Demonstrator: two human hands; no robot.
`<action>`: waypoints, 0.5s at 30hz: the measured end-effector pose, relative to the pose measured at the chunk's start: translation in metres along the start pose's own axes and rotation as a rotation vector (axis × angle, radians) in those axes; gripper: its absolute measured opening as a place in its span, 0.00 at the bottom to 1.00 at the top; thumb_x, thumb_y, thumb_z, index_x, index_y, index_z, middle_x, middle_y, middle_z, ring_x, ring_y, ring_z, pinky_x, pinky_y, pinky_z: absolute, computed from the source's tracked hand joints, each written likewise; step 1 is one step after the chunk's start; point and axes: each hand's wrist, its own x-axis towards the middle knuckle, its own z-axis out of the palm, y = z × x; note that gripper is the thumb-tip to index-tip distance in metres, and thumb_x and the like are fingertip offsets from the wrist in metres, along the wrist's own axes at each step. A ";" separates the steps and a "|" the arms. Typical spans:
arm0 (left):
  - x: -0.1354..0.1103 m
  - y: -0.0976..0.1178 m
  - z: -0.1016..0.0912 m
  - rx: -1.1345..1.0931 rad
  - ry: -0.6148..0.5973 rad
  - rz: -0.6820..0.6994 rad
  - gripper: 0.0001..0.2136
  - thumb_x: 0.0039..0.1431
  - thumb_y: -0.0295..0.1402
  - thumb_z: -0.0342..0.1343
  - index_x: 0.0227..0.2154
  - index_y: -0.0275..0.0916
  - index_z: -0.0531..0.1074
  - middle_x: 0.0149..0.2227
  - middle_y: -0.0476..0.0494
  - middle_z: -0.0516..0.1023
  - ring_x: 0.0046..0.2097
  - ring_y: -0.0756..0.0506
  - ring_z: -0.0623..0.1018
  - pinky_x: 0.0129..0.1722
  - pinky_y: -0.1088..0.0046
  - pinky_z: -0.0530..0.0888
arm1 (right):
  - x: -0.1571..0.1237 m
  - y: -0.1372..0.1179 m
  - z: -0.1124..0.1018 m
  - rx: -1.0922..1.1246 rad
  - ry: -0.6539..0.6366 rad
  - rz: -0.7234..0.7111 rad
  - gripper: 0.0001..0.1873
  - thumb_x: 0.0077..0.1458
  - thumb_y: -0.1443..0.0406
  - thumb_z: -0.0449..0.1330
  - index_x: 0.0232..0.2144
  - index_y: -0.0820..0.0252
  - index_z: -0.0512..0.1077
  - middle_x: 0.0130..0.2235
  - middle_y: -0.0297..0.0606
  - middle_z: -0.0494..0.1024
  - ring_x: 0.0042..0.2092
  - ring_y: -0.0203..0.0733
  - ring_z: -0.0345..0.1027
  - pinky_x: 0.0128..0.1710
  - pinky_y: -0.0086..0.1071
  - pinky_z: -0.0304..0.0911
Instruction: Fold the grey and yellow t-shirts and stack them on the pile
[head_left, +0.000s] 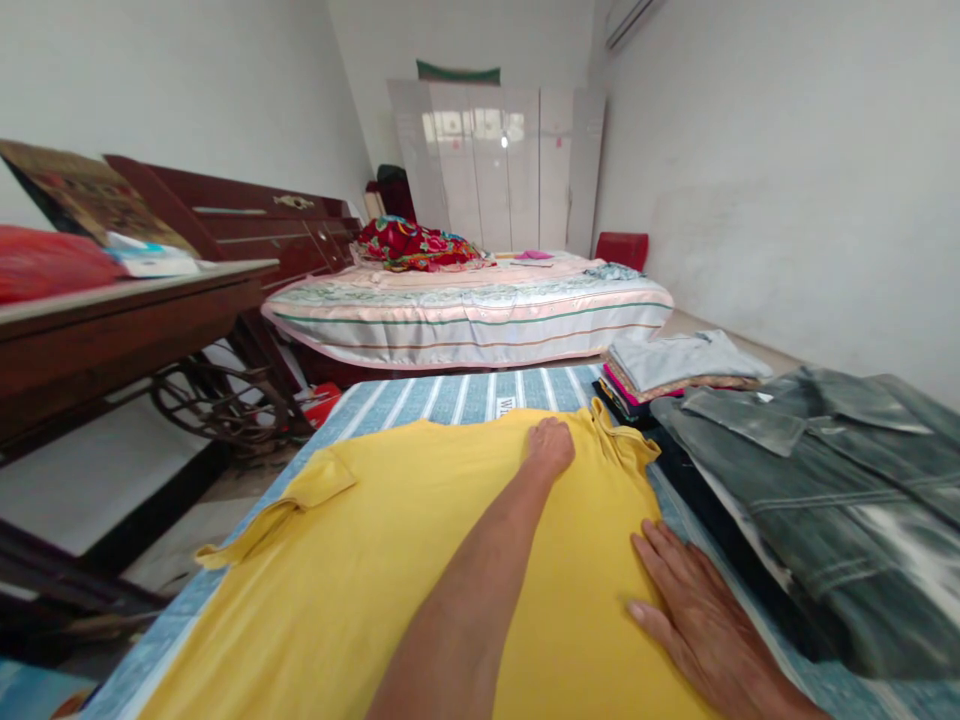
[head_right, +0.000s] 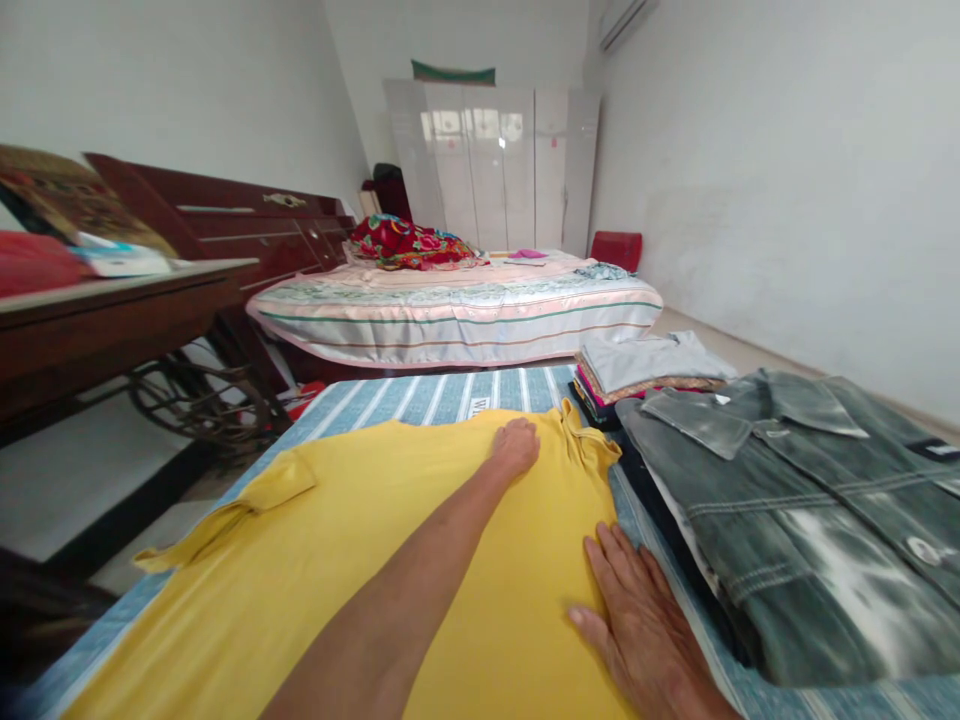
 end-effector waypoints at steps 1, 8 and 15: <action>0.002 0.001 0.004 -0.007 0.009 -0.004 0.14 0.61 0.32 0.40 0.43 0.36 0.70 0.48 0.37 0.71 0.52 0.42 0.68 0.51 0.64 0.64 | 0.000 0.000 0.001 -0.001 0.010 -0.006 0.34 0.57 0.48 0.47 0.59 0.62 0.58 0.62 0.44 0.55 0.63 0.52 0.48 0.58 0.48 0.54; 0.007 -0.007 0.012 -0.052 -0.037 0.030 0.18 0.62 0.34 0.37 0.52 0.40 0.61 0.61 0.41 0.58 0.62 0.43 0.56 0.57 0.56 0.56 | 0.001 -0.001 0.003 -0.017 0.055 -0.014 0.33 0.57 0.48 0.48 0.59 0.62 0.59 0.62 0.44 0.57 0.62 0.52 0.49 0.57 0.48 0.56; 0.019 -0.014 0.007 -0.080 -0.085 0.069 0.20 0.59 0.36 0.40 0.54 0.39 0.59 0.62 0.40 0.57 0.63 0.42 0.55 0.58 0.53 0.54 | 0.003 -0.002 0.002 -0.013 0.072 -0.025 0.33 0.57 0.49 0.48 0.58 0.63 0.60 0.62 0.46 0.57 0.61 0.53 0.51 0.56 0.48 0.57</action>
